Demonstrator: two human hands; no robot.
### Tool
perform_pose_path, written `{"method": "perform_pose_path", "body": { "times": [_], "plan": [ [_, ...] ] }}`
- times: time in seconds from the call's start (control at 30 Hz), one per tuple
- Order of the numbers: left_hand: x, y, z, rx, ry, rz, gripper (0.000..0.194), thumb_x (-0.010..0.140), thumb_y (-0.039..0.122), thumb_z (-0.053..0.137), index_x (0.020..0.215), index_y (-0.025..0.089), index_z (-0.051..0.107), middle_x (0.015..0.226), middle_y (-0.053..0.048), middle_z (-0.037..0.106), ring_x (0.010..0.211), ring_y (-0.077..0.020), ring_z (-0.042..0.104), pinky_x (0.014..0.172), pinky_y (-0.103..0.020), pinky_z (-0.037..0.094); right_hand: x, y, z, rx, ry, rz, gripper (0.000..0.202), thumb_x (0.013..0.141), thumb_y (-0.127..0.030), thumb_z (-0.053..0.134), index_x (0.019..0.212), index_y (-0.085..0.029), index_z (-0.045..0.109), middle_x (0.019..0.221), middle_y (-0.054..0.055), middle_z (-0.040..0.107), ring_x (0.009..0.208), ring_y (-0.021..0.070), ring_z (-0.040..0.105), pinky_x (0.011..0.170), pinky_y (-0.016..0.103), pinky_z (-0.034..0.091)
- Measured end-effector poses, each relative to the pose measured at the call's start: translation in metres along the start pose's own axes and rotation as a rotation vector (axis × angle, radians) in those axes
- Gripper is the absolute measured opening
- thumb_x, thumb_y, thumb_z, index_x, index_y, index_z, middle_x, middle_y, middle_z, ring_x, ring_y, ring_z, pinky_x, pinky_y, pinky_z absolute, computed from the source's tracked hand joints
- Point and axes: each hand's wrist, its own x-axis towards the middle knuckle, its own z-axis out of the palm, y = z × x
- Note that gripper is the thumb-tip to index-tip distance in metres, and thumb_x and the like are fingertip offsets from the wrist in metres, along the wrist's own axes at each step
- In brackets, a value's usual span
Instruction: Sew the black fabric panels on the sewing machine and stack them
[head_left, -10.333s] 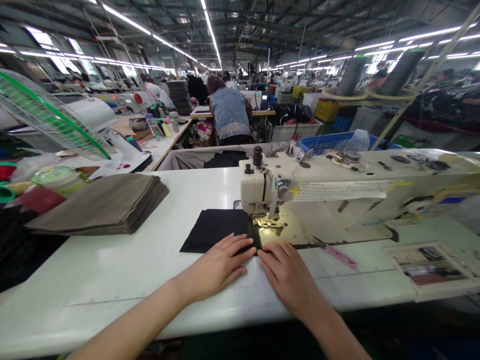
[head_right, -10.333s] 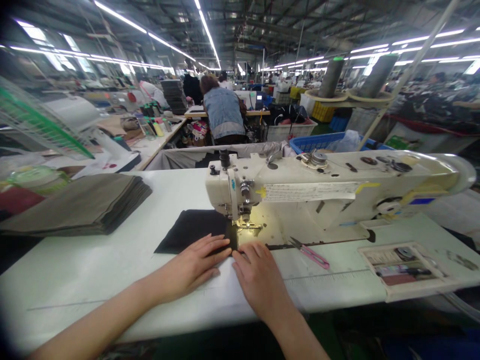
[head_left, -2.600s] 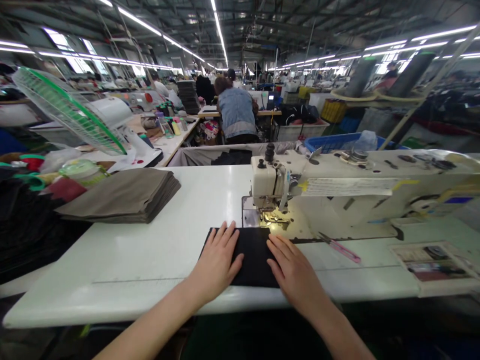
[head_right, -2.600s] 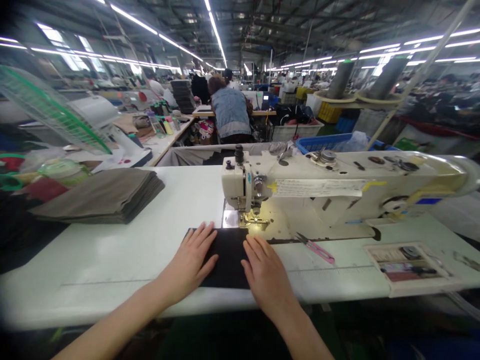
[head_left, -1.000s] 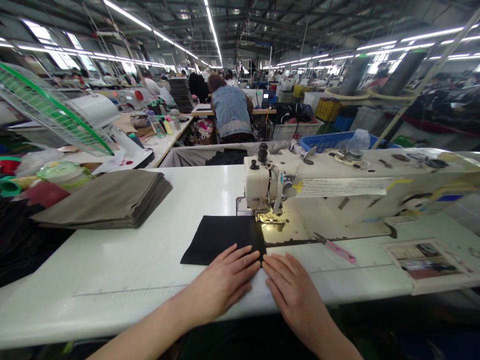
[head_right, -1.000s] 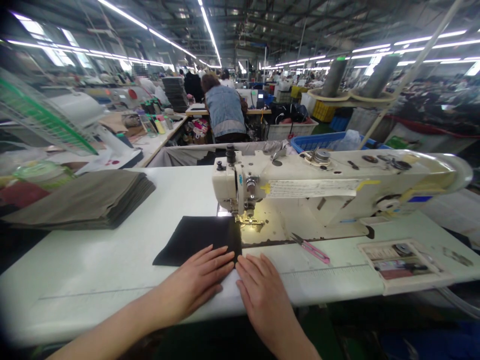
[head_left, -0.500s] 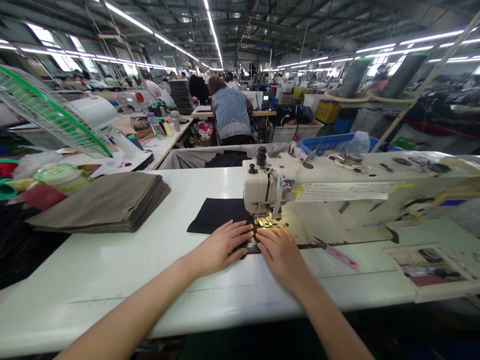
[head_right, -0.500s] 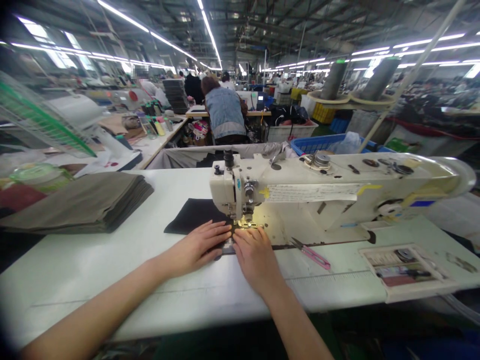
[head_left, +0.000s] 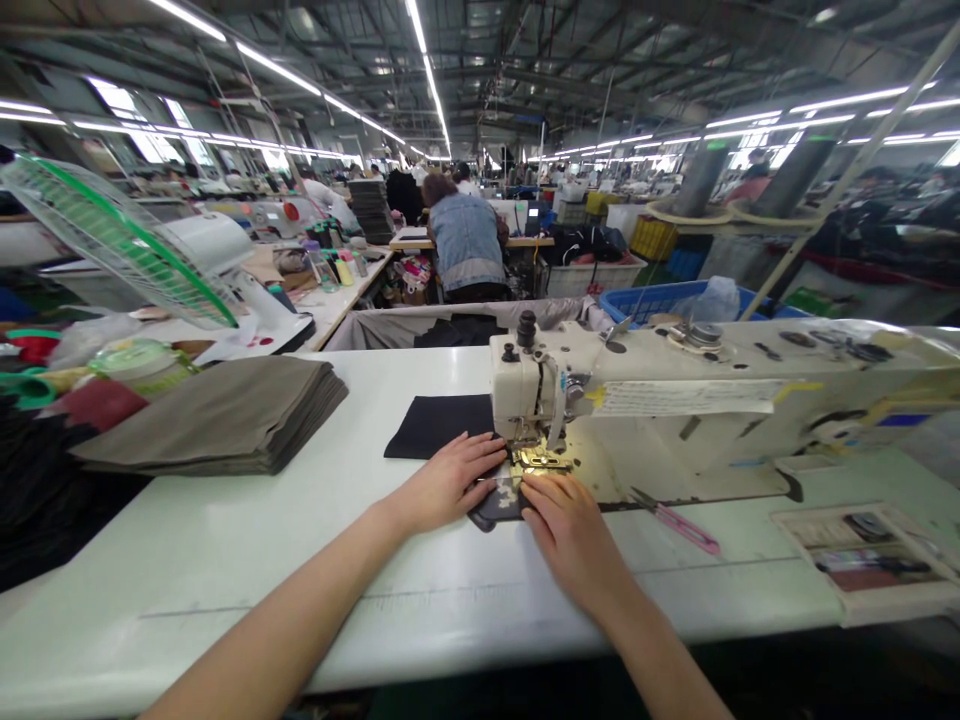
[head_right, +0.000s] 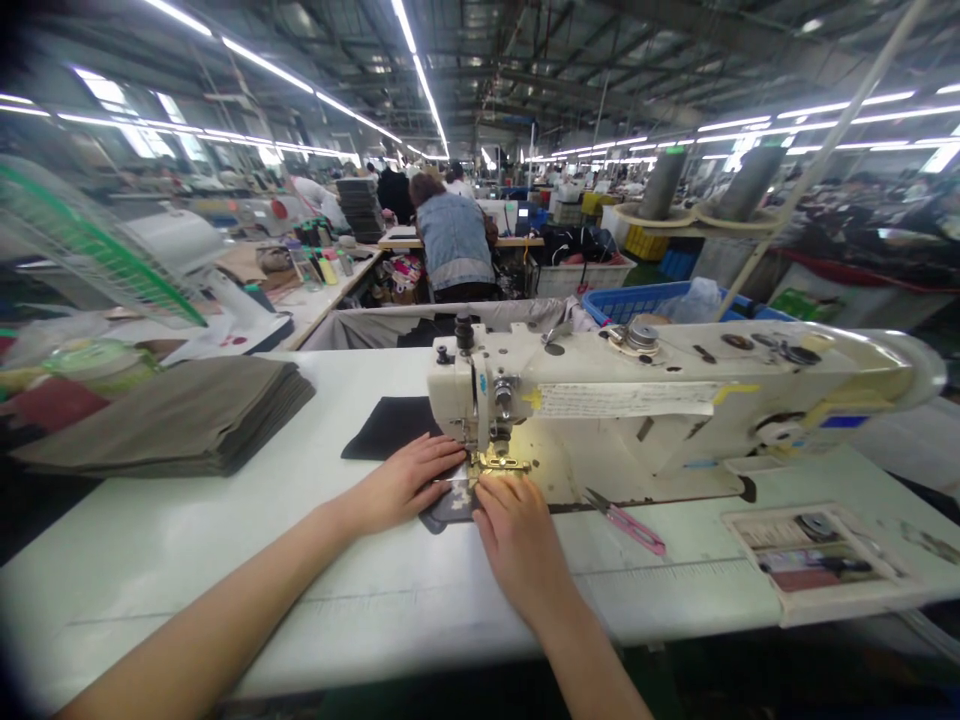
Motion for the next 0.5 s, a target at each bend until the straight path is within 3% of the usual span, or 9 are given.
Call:
{"method": "perform_pose_path", "body": {
  "times": [0.13, 0.37, 0.5],
  "plan": [
    [-0.003, 0.003, -0.002, 0.012, -0.013, -0.010, 0.044, 0.101, 0.030, 0.047, 0.144, 0.023, 0.052, 0.152, -0.010, 0.051, 0.142, -0.0265, 0.044, 0.119, -0.055, 0.031, -0.007, -0.001, 0.008, -0.005, 0.060, -0.006, 0.034, 0.096, -0.015, 0.050, 0.127, -0.020, 0.063, 0.127, 0.010, 0.068, 0.117, 0.0264, 0.060, 0.103, 0.052, 0.049],
    [-0.008, 0.004, -0.002, 0.067, 0.000, -0.104, 0.043, 0.100, 0.033, 0.050, 0.144, 0.029, 0.052, 0.159, -0.009, 0.039, 0.150, -0.0342, 0.028, 0.116, -0.066, 0.026, -0.008, 0.001, 0.020, -0.026, 0.119, -0.017, 0.033, 0.093, -0.013, 0.052, 0.123, -0.020, 0.063, 0.123, 0.010, 0.069, 0.114, 0.0271, 0.063, 0.101, 0.052, 0.052],
    [-0.006, 0.001, 0.006, 0.091, 0.004, -0.163, 0.057, 0.100, 0.039, 0.051, 0.153, 0.020, 0.038, 0.160, -0.016, 0.036, 0.151, -0.0319, 0.027, 0.119, -0.061, 0.024, -0.008, 0.001, 0.015, -0.006, 0.110, -0.016, 0.031, 0.095, -0.014, 0.049, 0.121, -0.020, 0.064, 0.124, 0.010, 0.069, 0.115, 0.0269, 0.063, 0.102, 0.052, 0.052]
  ]
}}
